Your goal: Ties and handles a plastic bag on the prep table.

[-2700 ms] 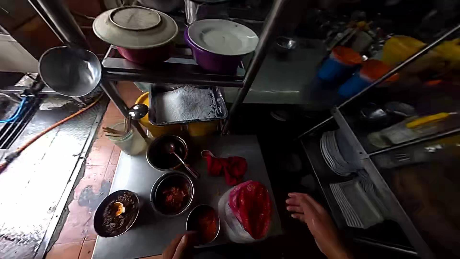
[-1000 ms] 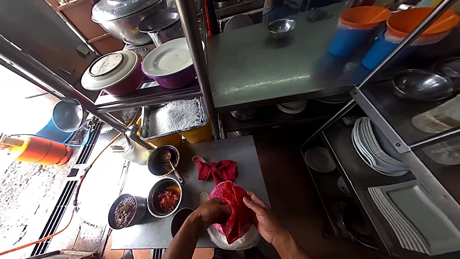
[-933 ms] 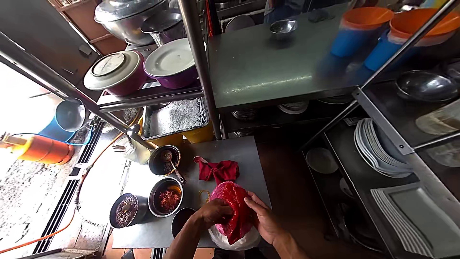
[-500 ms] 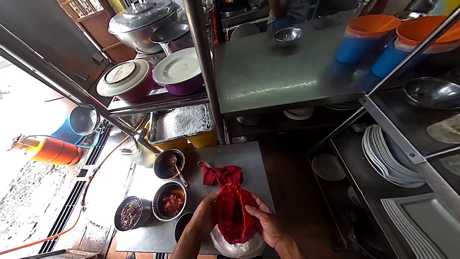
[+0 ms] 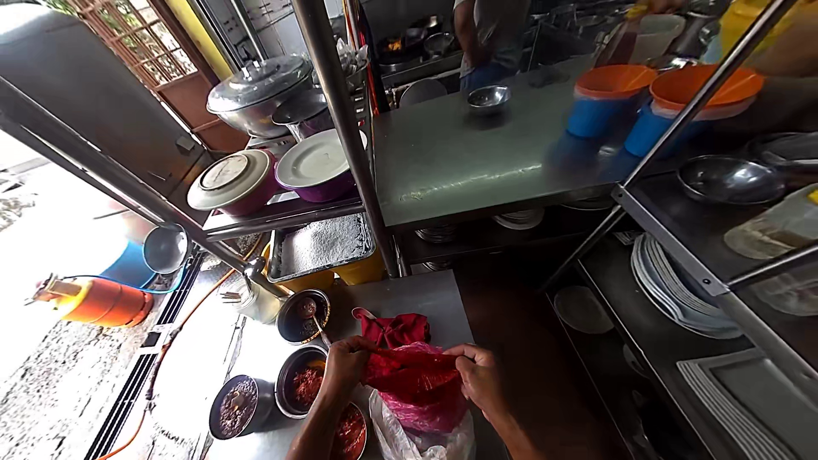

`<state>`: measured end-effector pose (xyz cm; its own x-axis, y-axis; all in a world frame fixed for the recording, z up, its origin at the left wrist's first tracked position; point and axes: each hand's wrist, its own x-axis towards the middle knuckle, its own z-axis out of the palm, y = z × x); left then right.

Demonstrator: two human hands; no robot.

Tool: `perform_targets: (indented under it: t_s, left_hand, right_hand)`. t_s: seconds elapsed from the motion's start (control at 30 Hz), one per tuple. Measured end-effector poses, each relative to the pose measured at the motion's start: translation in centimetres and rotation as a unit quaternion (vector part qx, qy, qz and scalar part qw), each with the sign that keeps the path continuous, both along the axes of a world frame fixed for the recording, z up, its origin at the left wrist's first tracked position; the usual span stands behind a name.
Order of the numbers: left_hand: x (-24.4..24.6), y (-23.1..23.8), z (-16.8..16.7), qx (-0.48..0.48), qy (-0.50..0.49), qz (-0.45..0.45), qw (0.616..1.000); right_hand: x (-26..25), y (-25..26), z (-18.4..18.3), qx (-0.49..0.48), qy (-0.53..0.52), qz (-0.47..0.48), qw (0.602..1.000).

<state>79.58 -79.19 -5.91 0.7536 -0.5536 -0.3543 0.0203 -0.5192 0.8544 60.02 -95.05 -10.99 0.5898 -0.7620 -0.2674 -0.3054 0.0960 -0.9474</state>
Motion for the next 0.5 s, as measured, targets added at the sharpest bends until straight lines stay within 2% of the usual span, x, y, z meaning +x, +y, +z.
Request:
perform_targets:
  t_s: [0.07, 0.2, 0.3, 0.4, 0.47, 0.5]
  left_hand:
    - [0.2, 0.1, 1.0, 0.026, 0.001, -0.021, 0.999]
    - [0.2, 0.9, 3.7, 0.02, 0.189, -0.096, 0.977]
    - [0.3, 1.9, 3.8, -0.027, 0.232, -0.079, 0.969]
    - [0.1, 2.2, 4.6, -0.036, 0.169, -0.051, 0.984]
    - [-0.6, 2.0, 5.5, 0.047, 0.025, -0.064, 0.997]
    - [-1.1, 1.8, 6.1, 0.12, -0.062, -0.081, 0.988]
  right_hand:
    - [0.0, -0.1, 1.3, -0.082, 0.008, -0.009, 0.997]
    - [0.2, -0.4, 3.1, -0.242, 0.007, -0.025, 0.97]
    - [0.7, -1.2, 3.4, -0.247, -0.002, -0.01, 0.969]
    - [0.8, -2.0, 5.4, -0.12, -0.011, -0.023, 0.992]
    - [0.9, -1.9, 6.7, -0.053, 0.011, -0.023, 0.998]
    - [0.9, -1.6, 7.3, -0.043, 0.031, -0.014, 0.999]
